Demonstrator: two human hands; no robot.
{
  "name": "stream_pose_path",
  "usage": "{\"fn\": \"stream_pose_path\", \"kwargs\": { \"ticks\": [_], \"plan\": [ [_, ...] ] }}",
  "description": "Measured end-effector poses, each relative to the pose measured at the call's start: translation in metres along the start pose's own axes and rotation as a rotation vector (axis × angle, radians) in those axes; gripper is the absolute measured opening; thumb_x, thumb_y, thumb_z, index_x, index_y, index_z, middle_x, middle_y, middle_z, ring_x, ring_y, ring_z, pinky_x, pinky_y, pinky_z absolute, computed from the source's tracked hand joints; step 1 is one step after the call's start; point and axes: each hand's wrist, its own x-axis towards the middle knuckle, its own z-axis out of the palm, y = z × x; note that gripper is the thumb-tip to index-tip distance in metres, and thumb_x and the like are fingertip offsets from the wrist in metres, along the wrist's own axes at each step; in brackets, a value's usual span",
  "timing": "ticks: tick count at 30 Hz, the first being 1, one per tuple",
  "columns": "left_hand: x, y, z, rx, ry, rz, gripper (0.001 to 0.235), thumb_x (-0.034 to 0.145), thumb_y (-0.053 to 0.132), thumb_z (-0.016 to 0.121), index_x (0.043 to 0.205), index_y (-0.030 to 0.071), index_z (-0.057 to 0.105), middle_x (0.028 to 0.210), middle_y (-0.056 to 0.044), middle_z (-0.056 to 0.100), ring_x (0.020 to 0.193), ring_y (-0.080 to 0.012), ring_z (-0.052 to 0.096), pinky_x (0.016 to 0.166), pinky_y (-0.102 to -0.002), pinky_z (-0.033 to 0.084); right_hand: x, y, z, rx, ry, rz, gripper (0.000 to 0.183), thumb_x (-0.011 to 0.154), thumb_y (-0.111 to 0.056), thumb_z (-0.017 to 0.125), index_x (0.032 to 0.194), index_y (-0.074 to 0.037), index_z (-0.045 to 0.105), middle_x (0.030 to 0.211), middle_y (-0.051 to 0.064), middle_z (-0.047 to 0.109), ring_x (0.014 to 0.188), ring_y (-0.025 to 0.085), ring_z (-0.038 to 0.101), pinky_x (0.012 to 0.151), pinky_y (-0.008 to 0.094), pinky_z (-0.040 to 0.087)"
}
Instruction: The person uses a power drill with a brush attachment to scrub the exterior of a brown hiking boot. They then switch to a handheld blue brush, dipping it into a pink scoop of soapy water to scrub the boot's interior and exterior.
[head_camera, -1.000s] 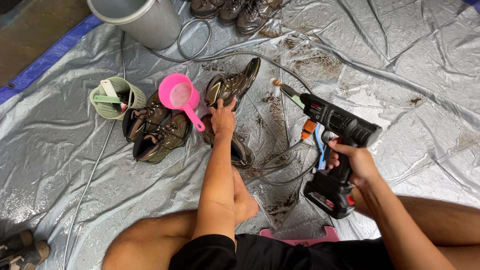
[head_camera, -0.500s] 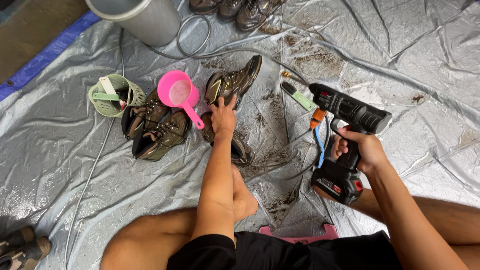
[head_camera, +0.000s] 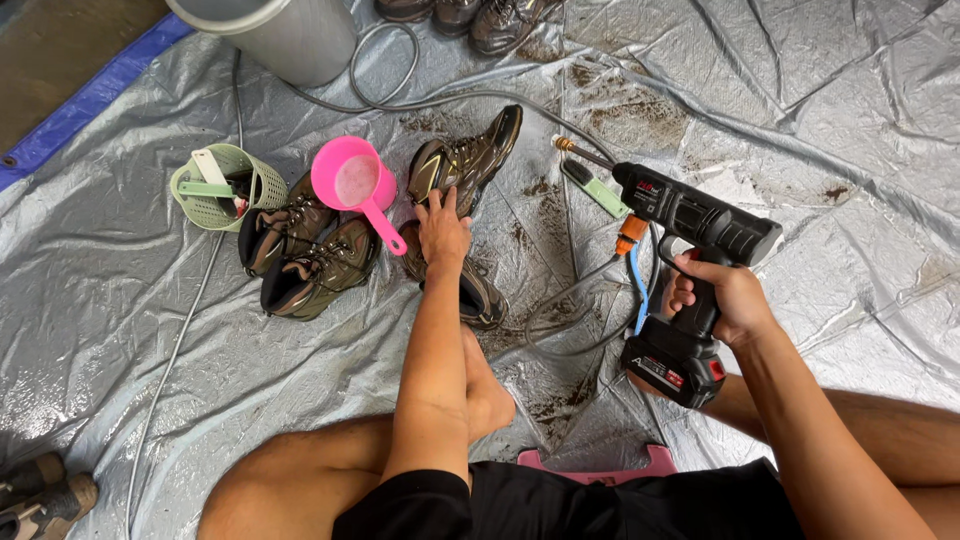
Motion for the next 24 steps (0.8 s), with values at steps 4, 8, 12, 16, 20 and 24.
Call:
{"fn": "stream_pose_path", "kwargs": {
  "ticks": [4,8,12,16,20,24],
  "plan": [
    [0.003,0.002,-0.004,0.003,-0.008,-0.006,0.065,0.108,0.035,0.071,0.167,0.024,0.046,0.156,-0.004,0.036,0.141,-0.0433,0.045,0.1,-0.045,0.063,-0.004,-0.001,-0.007,-0.112,-0.041,0.026,0.019,0.098,-0.012,0.08,0.093,-0.005,0.063,0.066,0.004,0.047,0.05,0.014,0.048,0.055,0.041,0.053],
    [-0.006,0.003,-0.006,-0.009,-0.027,-0.011,0.063,0.108,0.034,0.071,0.166,0.023,0.047,0.154,-0.004,0.036,0.14,-0.0414,0.044,0.101,-0.045,0.062,-0.018,0.009,0.0,-0.087,-0.016,0.017,0.018,0.096,-0.007,0.082,0.096,-0.002,0.065,0.065,0.009,0.048,0.048,0.018,0.048,0.055,0.045,0.053],
    [-0.005,0.003,-0.009,-0.025,-0.024,-0.011,0.063,0.109,0.034,0.07,0.166,0.024,0.046,0.152,-0.005,0.036,0.139,-0.0399,0.042,0.1,-0.044,0.06,-0.029,0.007,0.012,-0.149,-0.048,0.015,0.018,0.094,-0.004,0.08,0.088,0.003,0.065,0.062,0.01,0.047,0.046,0.02,0.05,0.052,0.046,0.053],
    [-0.011,0.005,-0.009,-0.034,-0.032,-0.026,0.061,0.11,0.034,0.069,0.166,0.024,0.046,0.152,-0.006,0.036,0.14,-0.0407,0.042,0.099,-0.045,0.06,-0.022,0.013,0.02,-0.194,-0.061,-0.034,0.017,0.096,-0.004,0.079,0.089,0.002,0.065,0.062,0.011,0.049,0.045,0.022,0.052,0.053,0.045,0.054],
    [-0.007,0.002,-0.013,-0.031,-0.002,-0.007,0.062,0.108,0.036,0.071,0.165,0.025,0.047,0.151,-0.006,0.037,0.137,-0.039,0.042,0.099,-0.047,0.058,-0.026,-0.008,0.046,-0.256,-0.126,-0.065,0.017,0.095,-0.002,0.079,0.085,0.003,0.065,0.06,0.01,0.047,0.043,0.02,0.05,0.05,0.044,0.053],
    [-0.005,0.005,-0.007,-0.026,-0.028,-0.012,0.064,0.109,0.037,0.07,0.167,0.027,0.045,0.155,-0.007,0.036,0.144,-0.0413,0.04,0.105,-0.048,0.057,-0.01,0.001,0.039,-0.167,-0.098,-0.016,0.014,0.095,-0.002,0.077,0.094,0.001,0.064,0.063,0.009,0.044,0.045,0.02,0.047,0.05,0.044,0.05]
  ]
}}
